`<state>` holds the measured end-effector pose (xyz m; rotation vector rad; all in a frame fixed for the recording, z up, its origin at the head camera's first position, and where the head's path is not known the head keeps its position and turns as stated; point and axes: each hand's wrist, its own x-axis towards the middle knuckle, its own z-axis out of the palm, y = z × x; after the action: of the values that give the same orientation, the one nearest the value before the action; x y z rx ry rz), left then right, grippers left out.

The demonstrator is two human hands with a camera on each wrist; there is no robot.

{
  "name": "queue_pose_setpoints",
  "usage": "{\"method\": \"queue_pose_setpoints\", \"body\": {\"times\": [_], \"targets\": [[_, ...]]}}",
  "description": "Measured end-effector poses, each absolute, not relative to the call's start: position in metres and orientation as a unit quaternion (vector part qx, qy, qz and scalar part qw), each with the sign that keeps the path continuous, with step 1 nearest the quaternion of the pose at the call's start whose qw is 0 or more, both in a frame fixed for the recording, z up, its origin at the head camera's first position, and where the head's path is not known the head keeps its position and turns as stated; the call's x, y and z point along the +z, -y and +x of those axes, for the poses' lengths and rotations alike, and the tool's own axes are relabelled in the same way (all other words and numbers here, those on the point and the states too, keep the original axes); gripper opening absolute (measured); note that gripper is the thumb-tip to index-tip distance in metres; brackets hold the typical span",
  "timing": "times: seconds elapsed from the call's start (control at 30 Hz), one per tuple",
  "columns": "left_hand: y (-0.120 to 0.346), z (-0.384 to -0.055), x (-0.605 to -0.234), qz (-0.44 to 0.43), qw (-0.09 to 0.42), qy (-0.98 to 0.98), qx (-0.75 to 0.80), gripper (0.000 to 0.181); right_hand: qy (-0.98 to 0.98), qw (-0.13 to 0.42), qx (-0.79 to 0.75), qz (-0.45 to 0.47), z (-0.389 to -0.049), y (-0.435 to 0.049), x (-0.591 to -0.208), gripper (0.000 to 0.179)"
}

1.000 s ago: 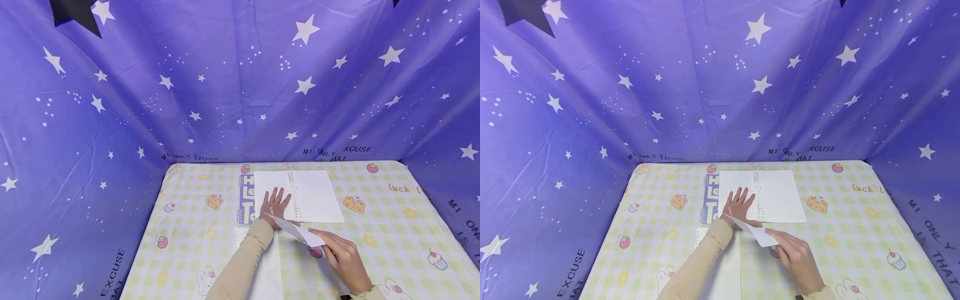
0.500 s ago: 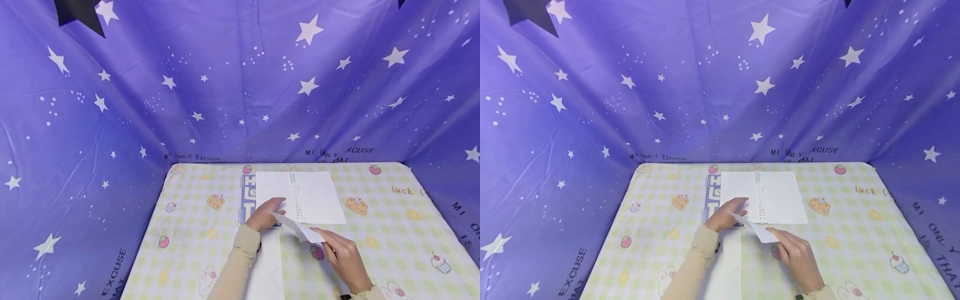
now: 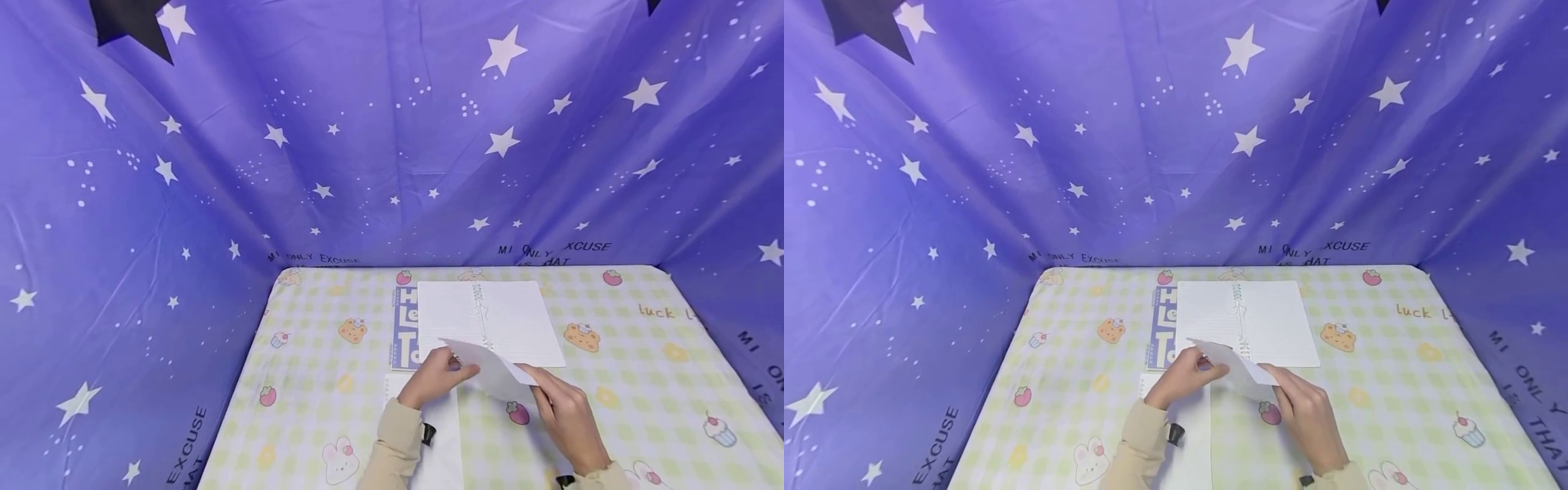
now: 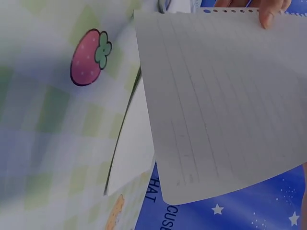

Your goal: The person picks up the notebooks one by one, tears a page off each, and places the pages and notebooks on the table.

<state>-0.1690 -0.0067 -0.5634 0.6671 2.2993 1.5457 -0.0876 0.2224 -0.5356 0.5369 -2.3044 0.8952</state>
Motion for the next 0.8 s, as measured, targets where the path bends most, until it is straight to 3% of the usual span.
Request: {"method": "queue_pose_setpoints", "body": {"times": [0.17,0.3,0.57,0.8], "targets": [[-0.001,-0.162,-0.564,0.175,0.112,-0.792,0.575,0.027,0.874,0.304,0.34,0.168,-0.091,-0.224,-0.531,0.031],[-0.005,-0.157,-0.566,0.15,0.087,-0.786,0.593,0.022,0.887,0.314,0.316,0.124,-0.092,-0.226,-0.53,0.027],[-0.01,-0.142,-0.573,0.116,0.108,-0.773,0.614,0.024,0.897,0.298,0.314,0.09,-0.095,-0.23,-0.536,0.023],[-0.019,-0.128,-0.584,0.086,0.125,-0.784,0.602,0.014,0.908,0.281,0.3,0.082,-0.091,-0.239,-0.549,0.024]]}}
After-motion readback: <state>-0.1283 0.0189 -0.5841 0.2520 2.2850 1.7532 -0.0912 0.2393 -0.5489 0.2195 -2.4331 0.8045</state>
